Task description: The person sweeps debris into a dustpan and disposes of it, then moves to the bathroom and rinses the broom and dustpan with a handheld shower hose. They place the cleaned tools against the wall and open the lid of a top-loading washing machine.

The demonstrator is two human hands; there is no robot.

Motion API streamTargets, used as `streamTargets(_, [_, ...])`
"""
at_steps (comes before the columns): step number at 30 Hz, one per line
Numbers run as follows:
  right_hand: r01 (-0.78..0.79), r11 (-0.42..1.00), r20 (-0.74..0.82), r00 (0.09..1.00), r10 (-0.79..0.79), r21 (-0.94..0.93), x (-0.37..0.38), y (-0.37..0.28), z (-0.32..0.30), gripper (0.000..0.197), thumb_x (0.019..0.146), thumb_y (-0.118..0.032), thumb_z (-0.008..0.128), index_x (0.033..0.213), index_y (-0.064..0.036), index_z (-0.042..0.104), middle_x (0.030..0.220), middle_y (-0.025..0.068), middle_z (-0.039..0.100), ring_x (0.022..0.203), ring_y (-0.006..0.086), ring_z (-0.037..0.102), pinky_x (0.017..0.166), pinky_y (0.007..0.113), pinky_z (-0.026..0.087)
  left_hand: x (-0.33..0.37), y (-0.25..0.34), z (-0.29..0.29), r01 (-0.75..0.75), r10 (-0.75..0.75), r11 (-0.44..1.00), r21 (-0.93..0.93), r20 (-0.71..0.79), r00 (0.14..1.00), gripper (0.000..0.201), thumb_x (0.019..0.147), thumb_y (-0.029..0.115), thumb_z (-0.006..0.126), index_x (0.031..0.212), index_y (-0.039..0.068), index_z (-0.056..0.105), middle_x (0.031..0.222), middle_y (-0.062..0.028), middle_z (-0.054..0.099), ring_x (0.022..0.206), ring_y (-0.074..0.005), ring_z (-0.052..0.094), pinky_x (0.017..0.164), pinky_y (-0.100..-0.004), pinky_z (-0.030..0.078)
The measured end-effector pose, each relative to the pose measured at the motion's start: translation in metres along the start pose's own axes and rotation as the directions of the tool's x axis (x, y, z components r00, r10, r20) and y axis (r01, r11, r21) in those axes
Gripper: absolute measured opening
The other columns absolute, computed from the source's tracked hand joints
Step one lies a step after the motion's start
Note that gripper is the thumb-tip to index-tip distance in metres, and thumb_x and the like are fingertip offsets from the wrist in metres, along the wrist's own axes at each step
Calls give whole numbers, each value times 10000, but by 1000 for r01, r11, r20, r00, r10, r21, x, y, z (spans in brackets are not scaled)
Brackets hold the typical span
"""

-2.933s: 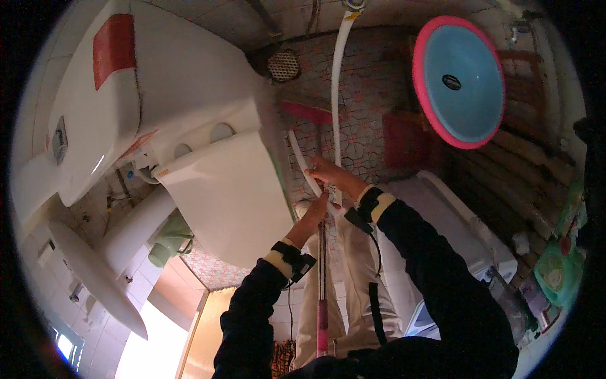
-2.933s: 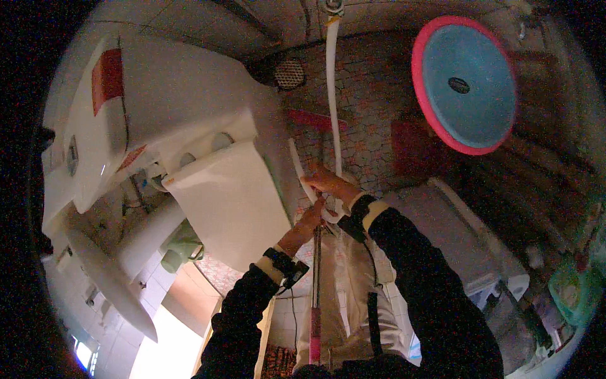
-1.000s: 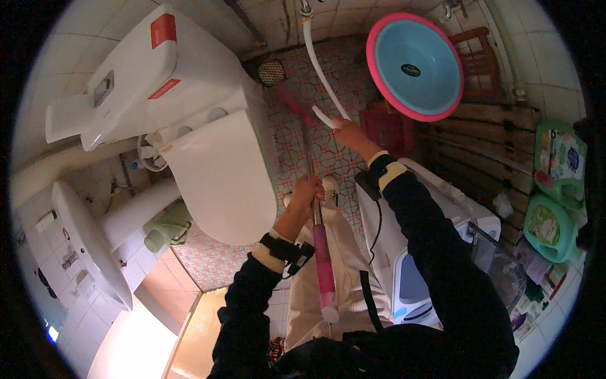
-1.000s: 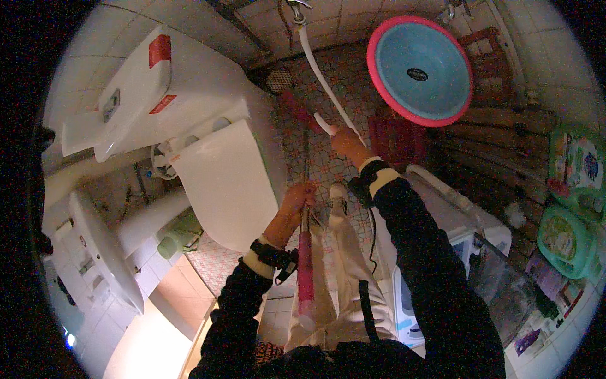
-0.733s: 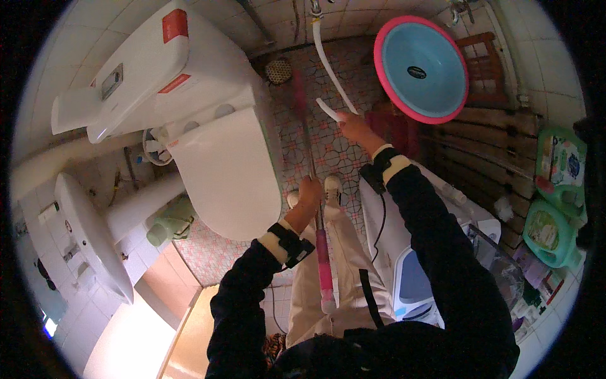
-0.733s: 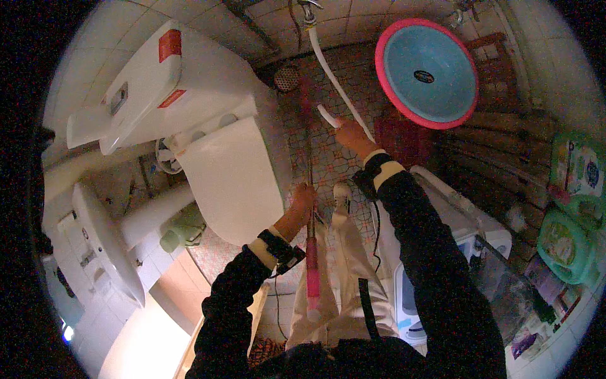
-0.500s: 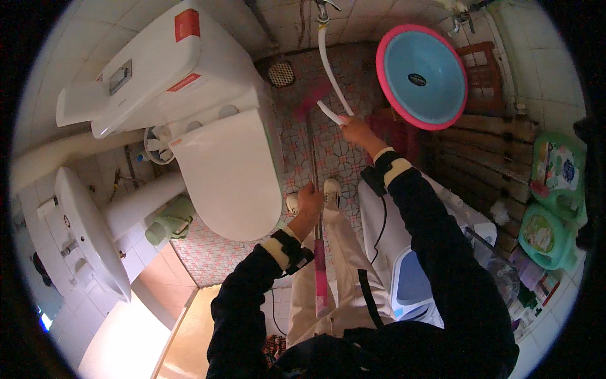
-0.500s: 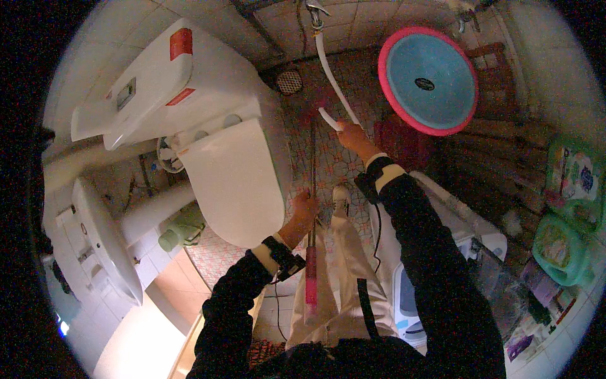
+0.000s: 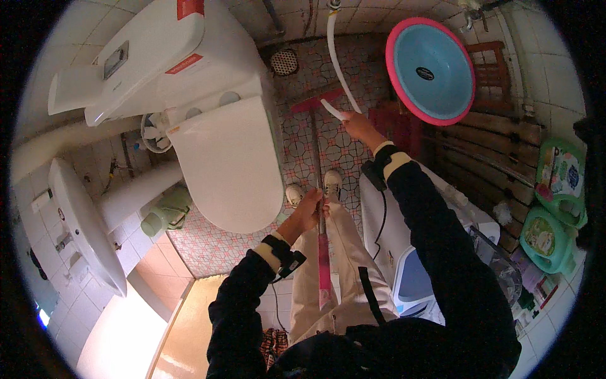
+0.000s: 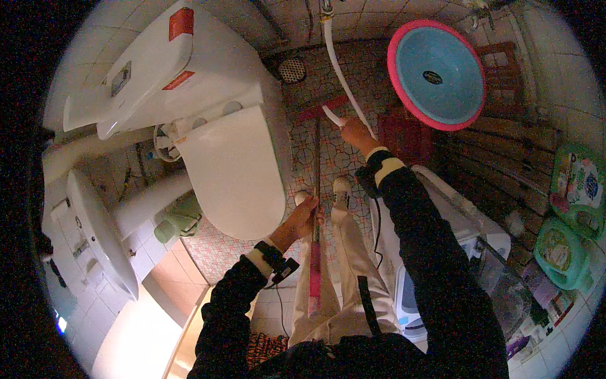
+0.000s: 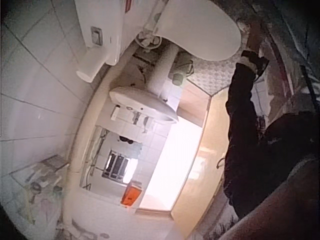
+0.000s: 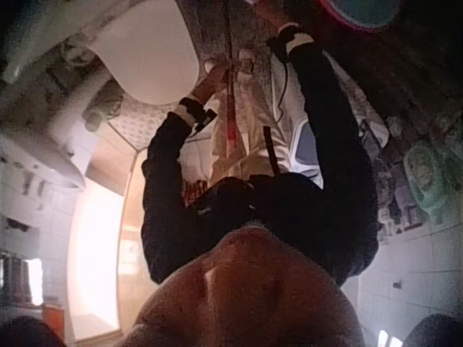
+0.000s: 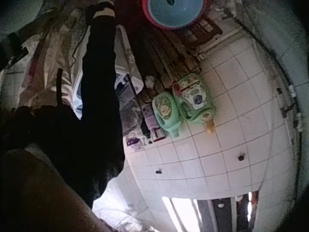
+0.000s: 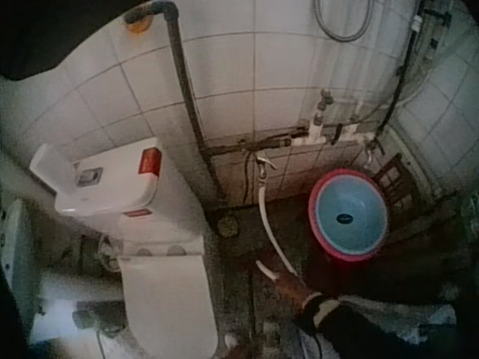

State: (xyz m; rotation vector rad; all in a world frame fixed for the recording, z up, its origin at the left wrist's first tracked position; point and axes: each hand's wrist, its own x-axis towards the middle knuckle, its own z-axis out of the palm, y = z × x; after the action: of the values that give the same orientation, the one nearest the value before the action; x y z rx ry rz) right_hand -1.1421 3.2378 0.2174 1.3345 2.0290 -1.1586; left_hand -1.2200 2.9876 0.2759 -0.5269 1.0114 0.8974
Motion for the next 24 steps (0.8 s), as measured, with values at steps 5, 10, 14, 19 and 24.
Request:
streamTargets(5, [-6, 998, -11, 1000, 7, 60, -1, -4, 4, 326, 834, -192, 432, 1143, -110, 493, 990, 148, 570, 861, 293, 556, 730, 391, 445, -1, 6, 4, -105, 101, 992, 65, 61, 993, 73, 839, 145, 419, 820, 127, 350, 653, -8, 389, 489, -103, 365, 426, -235, 330])
streamTargets(10, [68, 997, -142, 988, -63, 31, 17, 7, 16, 333, 831, -195, 441, 1149, -113, 492, 995, 159, 567, 874, 294, 552, 741, 386, 441, 7, 6, -4, -57, 58, 997, -50, 37, 998, 56, 838, 114, 413, 839, 122, 357, 639, -14, 406, 477, -102, 375, 402, -230, 313])
streamTargets(14, [71, 995, -134, 989, -61, 70, 17, 5, 17, 347, 826, -196, 456, 1164, -118, 483, 993, 168, 567, 877, 310, 552, 747, 380, 441, 19, 16, -6, -117, 118, 993, 19, -10, 993, 50, 865, 138, 404, 858, 115, 360, 626, -17, 409, 472, -101, 380, 396, -239, 322])
streamTargets(19, [133, 991, -136, 981, -135, -22, 9, 1, 12, 347, 822, -180, 466, 1159, -99, 486, 947, 153, 587, 806, 309, 575, 694, 380, 455, 19, 24, -12, -53, 53, 999, -10, 23, 998, 101, 884, 189, 413, 896, 115, 345, 614, -10, 393, 472, -96, 378, 387, -235, 342])
streamTargets(24, [150, 988, -230, 961, -153, -27, 14, 5, 25, 341, 826, -183, 473, 1156, -96, 487, 935, 147, 589, 785, 294, 580, 678, 382, 455, 18, 32, -17, -146, 149, 988, -40, 88, 985, 91, 881, 173, 416, 903, 113, 351, 617, -14, 396, 482, -93, 388, 393, -213, 347])
